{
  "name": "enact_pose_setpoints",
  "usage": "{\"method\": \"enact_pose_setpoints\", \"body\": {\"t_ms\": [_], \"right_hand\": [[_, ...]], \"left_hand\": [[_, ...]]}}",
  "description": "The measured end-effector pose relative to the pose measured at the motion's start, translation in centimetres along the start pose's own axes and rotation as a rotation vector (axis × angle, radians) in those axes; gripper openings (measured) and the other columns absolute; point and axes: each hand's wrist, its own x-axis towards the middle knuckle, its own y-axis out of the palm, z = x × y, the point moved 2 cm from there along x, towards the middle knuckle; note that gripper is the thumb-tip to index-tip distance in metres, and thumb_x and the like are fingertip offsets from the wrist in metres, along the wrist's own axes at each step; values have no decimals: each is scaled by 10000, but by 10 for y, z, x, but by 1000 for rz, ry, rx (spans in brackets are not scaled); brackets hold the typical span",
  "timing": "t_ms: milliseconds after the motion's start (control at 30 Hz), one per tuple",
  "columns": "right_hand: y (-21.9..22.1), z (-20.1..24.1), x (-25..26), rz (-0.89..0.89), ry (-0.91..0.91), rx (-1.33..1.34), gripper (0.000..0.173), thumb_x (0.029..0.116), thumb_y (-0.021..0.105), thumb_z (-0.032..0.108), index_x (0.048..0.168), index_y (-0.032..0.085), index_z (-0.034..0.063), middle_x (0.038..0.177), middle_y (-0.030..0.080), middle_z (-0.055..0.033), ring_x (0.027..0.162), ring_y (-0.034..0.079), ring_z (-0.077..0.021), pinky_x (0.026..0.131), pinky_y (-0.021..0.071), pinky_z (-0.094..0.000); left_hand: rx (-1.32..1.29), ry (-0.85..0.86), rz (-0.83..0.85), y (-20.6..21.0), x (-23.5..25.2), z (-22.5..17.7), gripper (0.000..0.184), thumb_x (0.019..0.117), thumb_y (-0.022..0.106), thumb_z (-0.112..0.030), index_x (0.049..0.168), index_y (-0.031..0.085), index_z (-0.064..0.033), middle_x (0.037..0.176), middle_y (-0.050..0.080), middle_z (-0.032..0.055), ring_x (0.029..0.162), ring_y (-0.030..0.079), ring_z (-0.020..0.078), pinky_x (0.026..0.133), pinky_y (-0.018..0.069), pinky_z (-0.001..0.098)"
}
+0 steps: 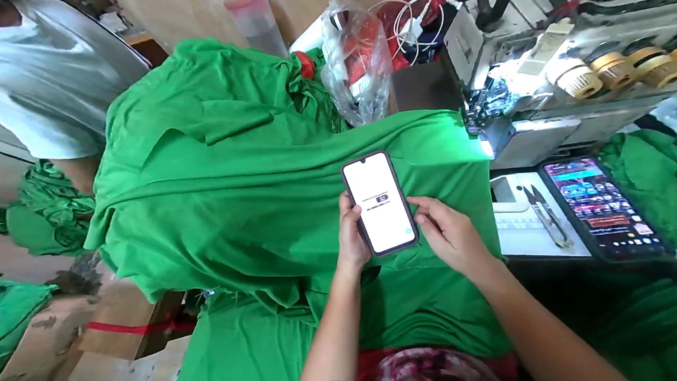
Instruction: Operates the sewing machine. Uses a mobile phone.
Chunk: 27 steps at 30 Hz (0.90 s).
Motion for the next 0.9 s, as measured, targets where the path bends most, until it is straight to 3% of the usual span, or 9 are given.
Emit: {"method": "enact_pose_setpoints", "body": {"t_ms": [133,433,600,733,900], "right_hand": [[0,-1,0,6,-8,1,383,1066,402,192,1312,642,24,911,703,-68,722,625,-95,662,546,-256],[1,0,-1,18,5,12,389,1062,415,212,1323,633,25,896,691,-49,707,614,-86,646,541,-246],[1,1,0,21,6,13,385,1058,432,221,1327,625,25,911,696,-47,698,611,-76,626,536,-234],[1,1,0,26,8,6,389,1051,434,220,1329,621,20,917,699,-49,683,606,-79,614,532,-239],[0,2,0,34,4,-1,394,1051,430,226,1331,620,23,899,700,-35,682,607,-75,615,534,-241]], "left_hand": [[-13,-7,-2,1,0,0,403,917,362,-168,1316,409,-141,1094,683,33,957,710,135,832,609,348],[-24,-4,4,3,1,-3,554,766,446,-15,1309,373,-94,1093,686,51,932,724,144,803,621,350],[23,24,25,4,0,-2,585,791,506,1,1349,341,-63,1117,683,62,946,727,147,819,626,355],[47,-6,-31,9,0,-5,591,789,527,106,1330,354,-57,1091,704,69,922,739,150,808,633,347],[16,19,24,4,0,-3,562,827,513,-30,1359,332,-58,1112,687,66,940,732,148,823,628,351]]}}
